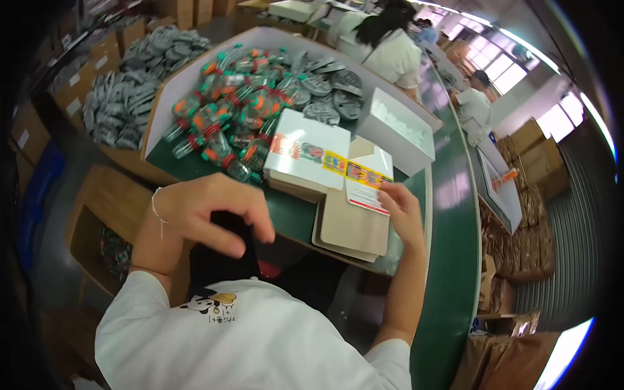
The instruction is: Packaging various components and products into small cardboard boxes on a factory production line.
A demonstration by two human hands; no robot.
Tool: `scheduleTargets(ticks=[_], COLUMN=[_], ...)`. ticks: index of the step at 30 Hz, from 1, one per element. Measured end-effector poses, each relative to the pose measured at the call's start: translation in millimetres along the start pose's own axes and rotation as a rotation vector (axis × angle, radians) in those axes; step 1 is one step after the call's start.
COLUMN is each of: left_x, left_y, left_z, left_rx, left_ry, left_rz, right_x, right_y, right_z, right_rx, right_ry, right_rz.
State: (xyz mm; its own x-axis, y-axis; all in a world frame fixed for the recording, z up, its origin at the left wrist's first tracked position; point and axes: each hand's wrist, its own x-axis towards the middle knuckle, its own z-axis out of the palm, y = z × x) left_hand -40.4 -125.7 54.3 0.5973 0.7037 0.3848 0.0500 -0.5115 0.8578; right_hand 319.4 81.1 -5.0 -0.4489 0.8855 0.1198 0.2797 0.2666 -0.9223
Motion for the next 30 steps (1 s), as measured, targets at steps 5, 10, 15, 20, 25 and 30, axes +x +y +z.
scheduleTargets(ticks=[5,10,15,20,25,30], left_x=[12.5,44.1,68.4,73.2,74.0,71.6], left_y=[-87.6,-138.4,-145.6,-146.6,-153.7,-156.7], left_z=[-13.5,-17.8,3.5,18.6,20.6,24.0], left_rx=[0.467,0.707,0.981,1.166,1.18,1.178], left_ry=[0.555,0.696,0.584,0.447,0.463,0.49], left_rz=[-0.348,-0.414,-0.262,-0.397,-0.431,-0.376], right_x=[41.4,35.3,27.5,25.2,9.7,-36.4], right_y=[-4.8,-7.4,-9.4,0.9,-10.4,-25.0], right_z=[49.9,71.3,80.7,93.8,108.5,130.3], right_rx=[-0.361,-0.48,-0.572,-0.555,-0.782,-0.932], right_ry=[-0.135,-0.232,-0.193,-0.178,-0.069,-0.119], right_rz=[-0.234,-0.445,-0.584,-0.406,-0.529,-0.543])
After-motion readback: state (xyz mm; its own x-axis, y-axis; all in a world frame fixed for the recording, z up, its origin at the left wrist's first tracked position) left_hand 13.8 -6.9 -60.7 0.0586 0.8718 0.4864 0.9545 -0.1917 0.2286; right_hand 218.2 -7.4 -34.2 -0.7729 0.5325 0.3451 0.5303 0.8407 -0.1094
